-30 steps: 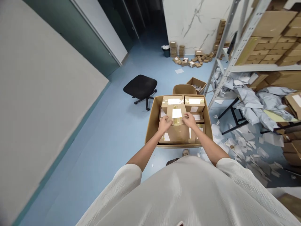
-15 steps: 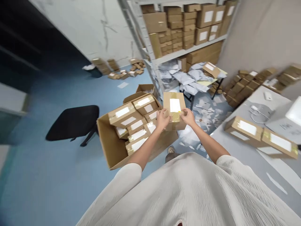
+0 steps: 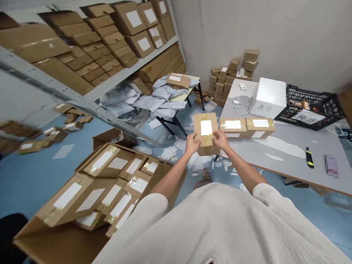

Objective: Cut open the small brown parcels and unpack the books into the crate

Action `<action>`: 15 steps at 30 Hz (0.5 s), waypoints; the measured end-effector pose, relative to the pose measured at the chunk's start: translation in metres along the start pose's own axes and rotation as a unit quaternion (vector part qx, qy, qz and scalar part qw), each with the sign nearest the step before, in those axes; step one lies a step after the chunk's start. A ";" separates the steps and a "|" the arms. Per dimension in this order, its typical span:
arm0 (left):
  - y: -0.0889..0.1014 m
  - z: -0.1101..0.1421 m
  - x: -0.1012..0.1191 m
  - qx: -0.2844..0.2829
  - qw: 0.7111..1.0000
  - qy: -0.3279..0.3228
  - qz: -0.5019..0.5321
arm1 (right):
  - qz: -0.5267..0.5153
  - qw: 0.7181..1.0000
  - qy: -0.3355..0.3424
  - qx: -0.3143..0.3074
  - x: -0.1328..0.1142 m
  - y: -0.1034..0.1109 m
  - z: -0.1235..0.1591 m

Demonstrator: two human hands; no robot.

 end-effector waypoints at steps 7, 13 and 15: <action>-0.035 -0.043 -0.015 -0.071 0.997 -0.002 0.015 | -0.015 0.997 -0.070 0.033 0.033 0.001 -0.023; -0.071 -0.069 -0.027 -0.143 0.988 -0.006 0.060 | -0.026 0.985 -0.148 0.090 0.050 0.014 -0.038; -0.088 -0.076 -0.027 -0.163 0.984 -0.012 0.074 | -0.026 0.980 -0.166 0.109 0.056 0.025 -0.041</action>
Point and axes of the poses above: each hand's wrist, its own z-axis away from the middle knuckle, its own y-axis out of the back of the hand, x = y × z, the point moved 8 cm from there along -z, towards the middle knuckle, and after that the axes turned 12 degrees about -y, right-handed, at the moved point
